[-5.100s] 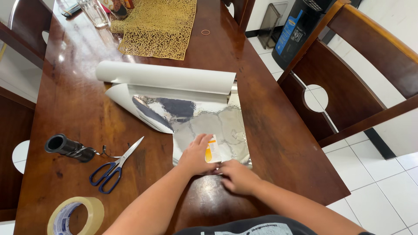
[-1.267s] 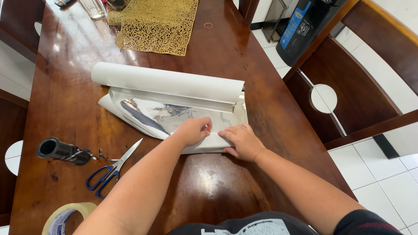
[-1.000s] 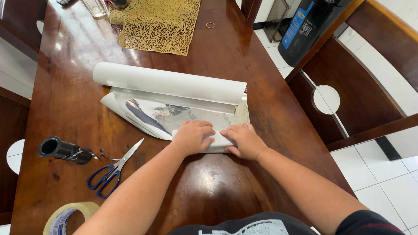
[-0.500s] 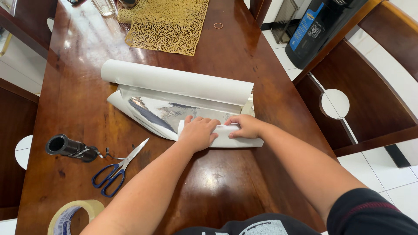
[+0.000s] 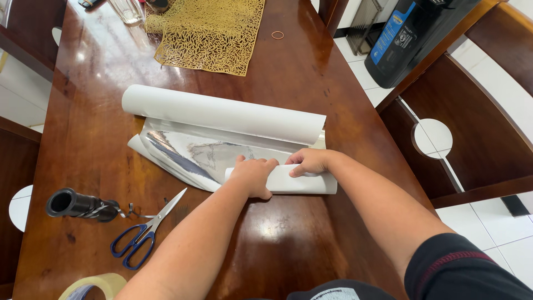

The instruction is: The person unrolls a roll of silver wrapping paper, places a small box on it, and cuts the paper to size. They fold the paper around the box, trim excess, and prepare to secure it with tape. The clip ends before the box is fully taped.

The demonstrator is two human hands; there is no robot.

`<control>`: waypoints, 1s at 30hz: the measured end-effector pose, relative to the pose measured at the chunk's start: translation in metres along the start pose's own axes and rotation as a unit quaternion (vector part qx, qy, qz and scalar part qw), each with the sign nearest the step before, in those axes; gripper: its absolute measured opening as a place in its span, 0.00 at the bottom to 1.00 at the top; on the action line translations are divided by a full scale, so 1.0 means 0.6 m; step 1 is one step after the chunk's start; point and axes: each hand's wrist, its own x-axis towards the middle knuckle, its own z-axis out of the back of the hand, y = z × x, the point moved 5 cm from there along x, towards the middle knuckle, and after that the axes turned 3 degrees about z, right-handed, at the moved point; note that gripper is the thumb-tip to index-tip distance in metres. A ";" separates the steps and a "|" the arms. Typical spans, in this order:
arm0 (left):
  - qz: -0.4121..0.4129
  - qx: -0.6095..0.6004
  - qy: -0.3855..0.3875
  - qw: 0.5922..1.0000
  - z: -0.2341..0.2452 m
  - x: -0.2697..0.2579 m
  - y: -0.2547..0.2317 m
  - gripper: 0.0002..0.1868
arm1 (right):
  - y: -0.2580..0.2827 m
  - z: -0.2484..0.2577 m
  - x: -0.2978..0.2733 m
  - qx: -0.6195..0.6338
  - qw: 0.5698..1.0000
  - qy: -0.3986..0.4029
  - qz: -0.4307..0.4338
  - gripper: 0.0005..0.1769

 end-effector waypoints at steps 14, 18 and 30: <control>-0.001 0.014 -0.006 1.000 -0.011 0.011 -0.001 0.40 | -0.007 -0.003 0.006 -0.060 0.998 -0.028 -0.011 0.25; -0.002 0.025 -0.027 0.999 -0.016 0.007 -0.002 0.41 | -0.001 -0.006 0.001 -0.082 0.995 -0.040 0.028 0.25; -0.032 -0.011 -0.127 0.991 -0.033 -0.071 -0.023 0.43 | 0.031 -0.055 -0.092 -0.213 0.948 -0.193 0.138 0.27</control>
